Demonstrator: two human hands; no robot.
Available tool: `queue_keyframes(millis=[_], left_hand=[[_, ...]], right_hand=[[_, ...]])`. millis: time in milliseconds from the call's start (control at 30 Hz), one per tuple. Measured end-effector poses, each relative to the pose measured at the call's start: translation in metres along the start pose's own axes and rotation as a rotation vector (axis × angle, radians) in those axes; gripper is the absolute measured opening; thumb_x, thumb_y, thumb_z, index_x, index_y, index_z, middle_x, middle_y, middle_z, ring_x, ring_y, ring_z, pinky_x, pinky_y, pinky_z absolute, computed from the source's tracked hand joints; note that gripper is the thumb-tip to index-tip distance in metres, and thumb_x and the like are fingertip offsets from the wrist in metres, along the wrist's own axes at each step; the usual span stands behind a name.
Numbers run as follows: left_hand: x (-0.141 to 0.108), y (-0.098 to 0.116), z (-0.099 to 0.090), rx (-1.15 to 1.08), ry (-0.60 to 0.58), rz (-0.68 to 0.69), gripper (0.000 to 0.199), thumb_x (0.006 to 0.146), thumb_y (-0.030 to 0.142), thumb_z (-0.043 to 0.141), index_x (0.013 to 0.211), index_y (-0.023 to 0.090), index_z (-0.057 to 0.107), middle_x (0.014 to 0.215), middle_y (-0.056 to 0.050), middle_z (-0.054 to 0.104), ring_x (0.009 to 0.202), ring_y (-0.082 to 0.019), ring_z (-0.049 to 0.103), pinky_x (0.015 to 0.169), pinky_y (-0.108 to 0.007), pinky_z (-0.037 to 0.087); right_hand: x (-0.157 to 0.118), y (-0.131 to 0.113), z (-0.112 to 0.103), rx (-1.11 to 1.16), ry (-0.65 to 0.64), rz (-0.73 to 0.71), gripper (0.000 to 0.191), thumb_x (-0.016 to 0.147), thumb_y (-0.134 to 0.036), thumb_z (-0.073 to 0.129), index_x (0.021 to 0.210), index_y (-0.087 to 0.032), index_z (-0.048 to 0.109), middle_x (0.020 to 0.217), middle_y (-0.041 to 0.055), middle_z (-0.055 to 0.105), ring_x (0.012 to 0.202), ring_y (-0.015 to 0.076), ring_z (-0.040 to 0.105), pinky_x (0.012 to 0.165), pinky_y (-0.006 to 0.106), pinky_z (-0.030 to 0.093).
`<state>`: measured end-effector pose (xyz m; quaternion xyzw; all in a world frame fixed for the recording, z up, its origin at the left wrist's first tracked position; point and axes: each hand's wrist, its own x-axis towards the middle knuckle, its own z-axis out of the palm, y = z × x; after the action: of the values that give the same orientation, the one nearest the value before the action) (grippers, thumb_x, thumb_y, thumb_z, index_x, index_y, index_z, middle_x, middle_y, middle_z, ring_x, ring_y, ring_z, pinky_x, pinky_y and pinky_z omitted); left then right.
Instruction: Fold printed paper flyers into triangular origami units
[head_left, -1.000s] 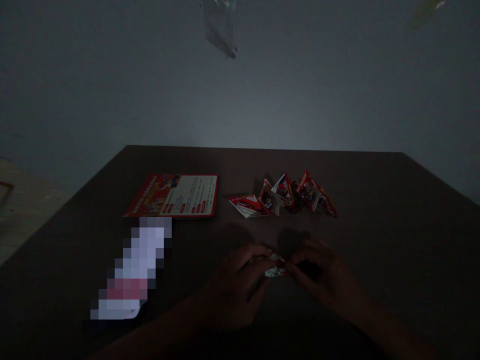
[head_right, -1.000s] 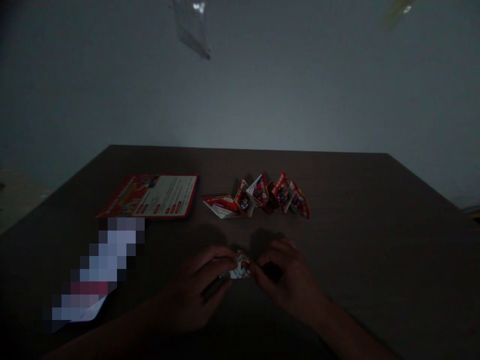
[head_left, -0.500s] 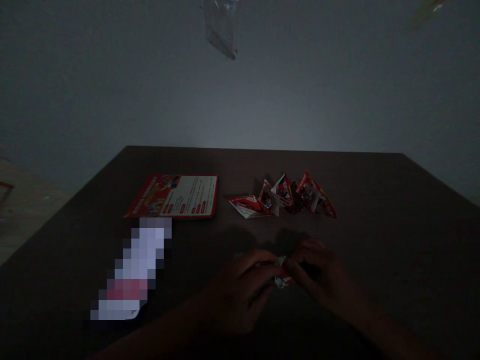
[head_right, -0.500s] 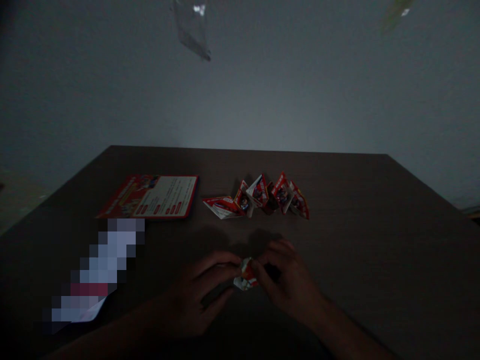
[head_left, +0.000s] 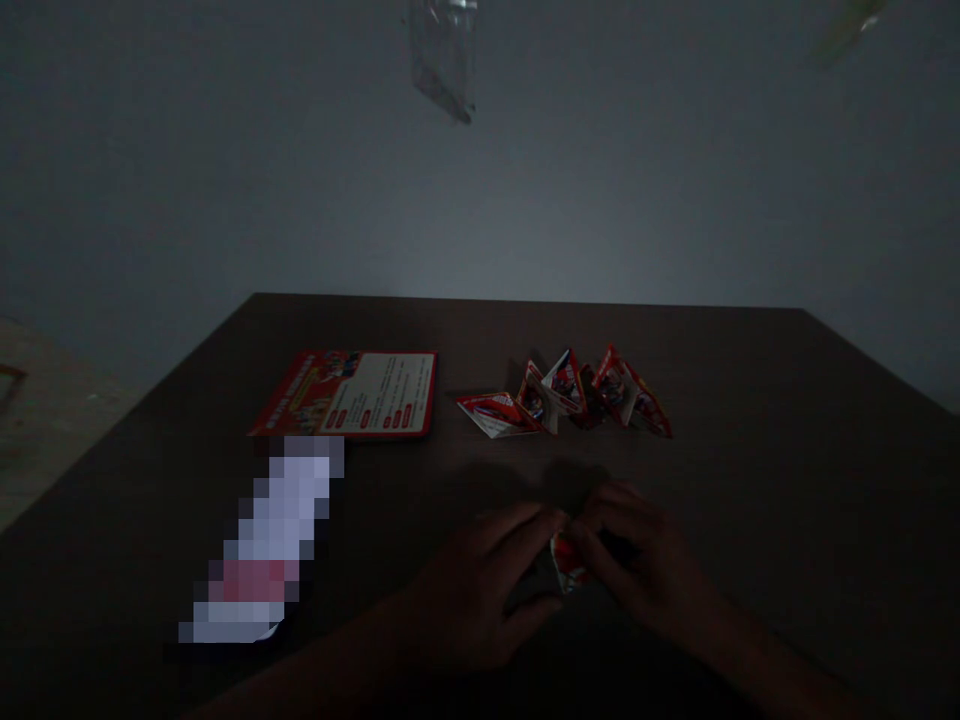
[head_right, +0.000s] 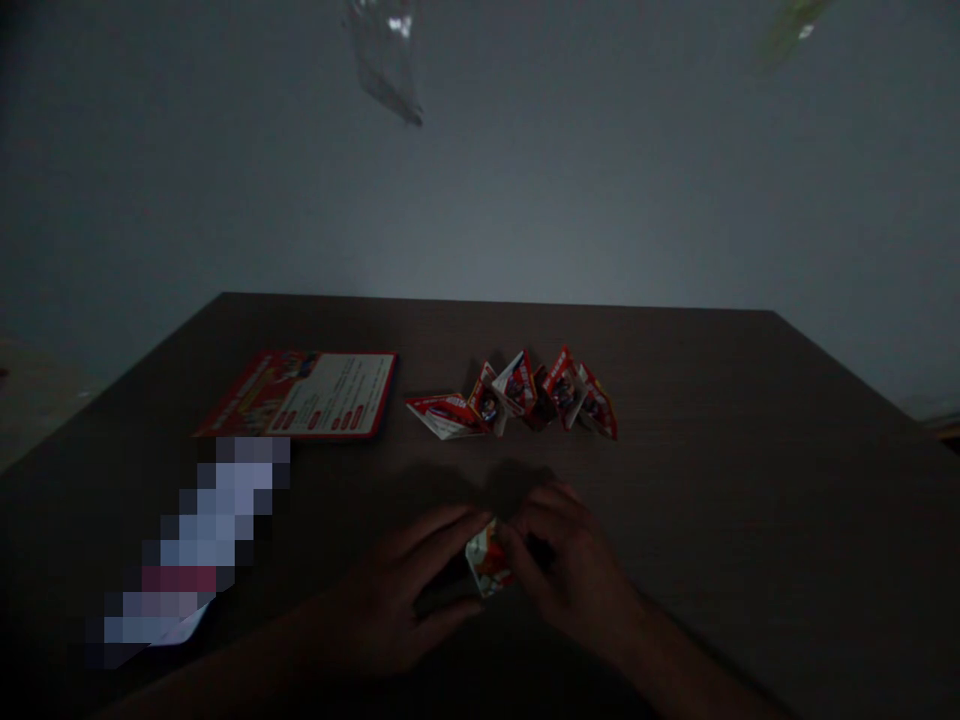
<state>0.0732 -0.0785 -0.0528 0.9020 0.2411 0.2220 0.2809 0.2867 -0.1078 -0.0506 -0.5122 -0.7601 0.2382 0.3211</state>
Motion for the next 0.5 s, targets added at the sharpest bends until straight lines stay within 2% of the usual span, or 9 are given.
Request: queue_keyframes(millis=[333,500], left_hand=[[0.0,0.006,0.007,0.076,-0.091,0.005,0.077,0.077,0.015,0.061,0.141,0.012,0.018,0.138,-0.018,0.042,0.126,-0.027,0.041,0.103,-0.041,0.04],[0.002,0.011,0.005,0.069,-0.107,0.004,0.066,0.078,0.015,0.057,0.135,0.012,0.026,0.13,-0.017,0.047,0.119,-0.027,0.045,0.101,-0.042,0.04]], right_hand=[[0.003,-0.009,0.009,0.034,0.0,-0.074,0.021,0.084,-0.011,0.049,0.065,-0.019,0.048,0.062,-0.001,0.053,0.063,0.0136,0.05,0.066,0.03,0.037],[0.002,-0.01,0.009,0.037,-0.025,-0.093,0.024,0.084,-0.011,0.047,0.062,-0.018,0.047,0.062,-0.0005,0.051,0.062,0.0137,0.049,0.064,0.03,0.037]])
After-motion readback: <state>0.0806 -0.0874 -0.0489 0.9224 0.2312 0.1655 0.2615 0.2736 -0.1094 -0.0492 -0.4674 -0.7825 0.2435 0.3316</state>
